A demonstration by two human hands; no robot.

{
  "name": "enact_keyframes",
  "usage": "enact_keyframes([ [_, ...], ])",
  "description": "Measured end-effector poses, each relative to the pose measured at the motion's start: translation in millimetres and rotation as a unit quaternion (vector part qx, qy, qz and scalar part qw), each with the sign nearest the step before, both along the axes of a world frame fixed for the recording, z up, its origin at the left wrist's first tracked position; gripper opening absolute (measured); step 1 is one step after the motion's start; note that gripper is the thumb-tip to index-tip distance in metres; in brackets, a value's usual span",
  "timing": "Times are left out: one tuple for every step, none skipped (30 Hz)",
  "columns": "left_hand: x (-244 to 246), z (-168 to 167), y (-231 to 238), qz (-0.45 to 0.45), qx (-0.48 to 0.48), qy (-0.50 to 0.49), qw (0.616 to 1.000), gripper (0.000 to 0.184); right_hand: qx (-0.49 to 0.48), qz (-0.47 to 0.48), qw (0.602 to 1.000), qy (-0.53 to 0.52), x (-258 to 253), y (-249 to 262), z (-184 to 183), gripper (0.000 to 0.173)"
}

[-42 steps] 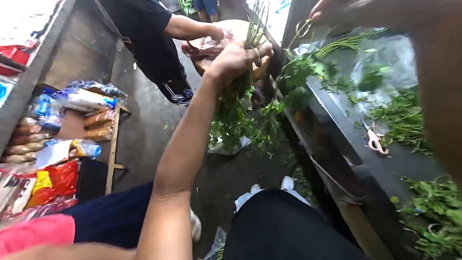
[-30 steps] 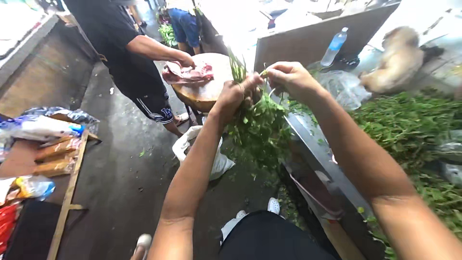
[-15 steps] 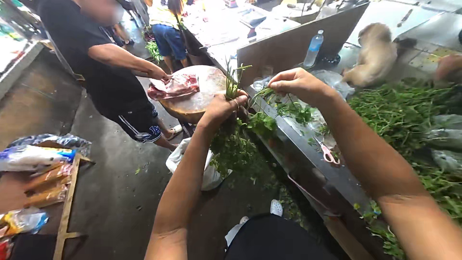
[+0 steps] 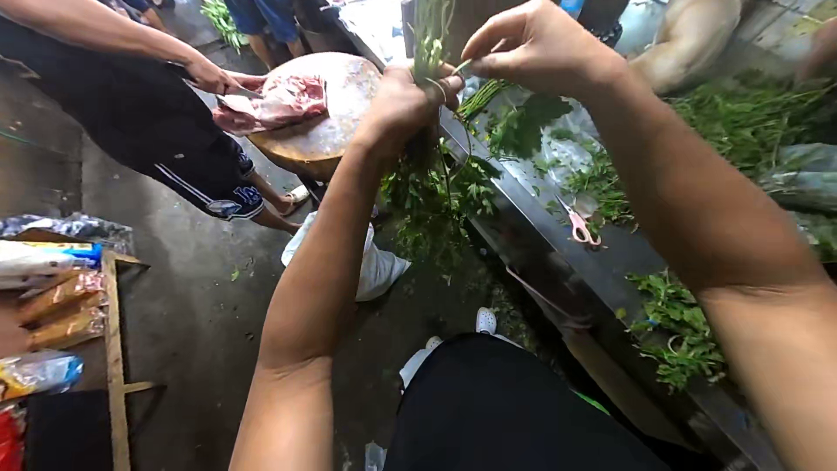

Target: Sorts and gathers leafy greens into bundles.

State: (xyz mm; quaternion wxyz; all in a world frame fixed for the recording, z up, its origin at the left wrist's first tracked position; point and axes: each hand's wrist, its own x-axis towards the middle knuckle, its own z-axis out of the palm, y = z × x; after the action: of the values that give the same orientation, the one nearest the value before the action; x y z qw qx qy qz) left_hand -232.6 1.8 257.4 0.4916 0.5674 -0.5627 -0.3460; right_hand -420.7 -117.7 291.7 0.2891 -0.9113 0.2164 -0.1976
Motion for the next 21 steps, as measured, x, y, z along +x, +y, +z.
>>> enact_keyframes([
  [-1, 0, -3, 0.007, 0.003, 0.026, 1.000, 0.013, -0.004, -0.019, 1.000, -0.010, 0, -1, -3, 0.026],
  [-1, -1, -7, 0.008, -0.006, 0.050, 0.999, 0.014, -0.002, -0.029, 0.999, -0.032, 1, -1, -6, 0.027],
  [-2, -1, -10, 0.008, -0.025, 0.071, 0.997, 0.013, 0.006, -0.032, 0.997, -0.064, 3, -2, -10, 0.028],
  [-3, -2, -12, 0.011, -0.046, 0.087, 0.995, 0.012, 0.023, -0.033, 0.994, -0.099, 4, 0, -14, 0.029],
  [-3, -3, -14, 0.013, -0.065, 0.105, 0.992, 0.012, 0.047, -0.039, 0.989, -0.133, 5, 4, -17, 0.029],
  [-4, -3, -16, 0.011, -0.082, 0.123, 0.989, 0.012, 0.070, -0.048, 0.983, -0.160, 6, 9, -19, 0.030],
  [-5, -4, -16, 0.004, -0.094, 0.140, 0.986, 0.013, 0.090, -0.055, 0.978, -0.180, 6, 14, -21, 0.030],
  [-6, -5, -16, -0.002, -0.094, 0.149, 0.984, 0.015, 0.107, -0.064, 0.974, -0.190, 6, 18, -24, 0.030],
  [-8, -6, -15, -0.003, -0.089, 0.148, 0.985, 0.016, 0.122, -0.072, 0.972, -0.190, 5, 20, -26, 0.030],
  [-9, -6, -14, 0.002, -0.072, 0.138, 0.988, 0.016, 0.128, -0.079, 0.973, -0.177, 4, 20, -28, 0.028],
  [-10, -4, -12, 0.012, -0.048, 0.115, 0.992, 0.015, 0.123, -0.082, 0.977, -0.154, 3, 18, -29, 0.027],
  [-9, 1, -9, 0.023, -0.012, 0.080, 0.996, 0.016, 0.111, -0.079, 0.982, -0.127, 1, 15, -27, 0.025],
  [-6, 8, -6, 0.028, 0.030, 0.042, 0.998, 0.018, 0.093, -0.070, 0.988, -0.101, -2, 12, -23, 0.024],
  [-1, 16, -3, 0.026, 0.069, 0.007, 0.997, 0.020, 0.070, -0.057, 0.993, -0.081, -6, 9, -17, 0.024],
  [6, 23, 0, 0.020, 0.094, -0.016, 0.995, 0.022, 0.048, -0.045, 0.996, -0.067, -10, 6, -9, 0.023],
  [12, 28, 4, 0.019, 0.101, -0.027, 0.994, 0.023, 0.030, -0.035, 0.997, -0.056, -14, 5, 1, 0.023],
  [20, 31, 8, 0.022, 0.099, -0.036, 0.994, 0.024, 0.015, -0.028, 0.998, -0.046, -18, 4, 10, 0.022],
  [30, 34, 12, 0.026, 0.098, -0.045, 0.994, 0.024, 0.001, -0.027, 0.999, -0.036, -22, 5, 21, 0.022],
  [41, 36, 16, 0.028, 0.098, -0.055, 0.993, 0.022, -0.010, -0.032, 0.999, -0.025, -25, 6, 31, 0.022],
  [52, 37, 21, 0.030, 0.101, -0.064, 0.992, 0.021, -0.016, -0.039, 0.999, -0.017, -28, 7, 40, 0.023],
  [61, 38, 26, 0.035, 0.103, -0.071, 0.992, 0.018, -0.020, -0.047, 0.999, -0.016, -31, 8, 47, 0.024],
])
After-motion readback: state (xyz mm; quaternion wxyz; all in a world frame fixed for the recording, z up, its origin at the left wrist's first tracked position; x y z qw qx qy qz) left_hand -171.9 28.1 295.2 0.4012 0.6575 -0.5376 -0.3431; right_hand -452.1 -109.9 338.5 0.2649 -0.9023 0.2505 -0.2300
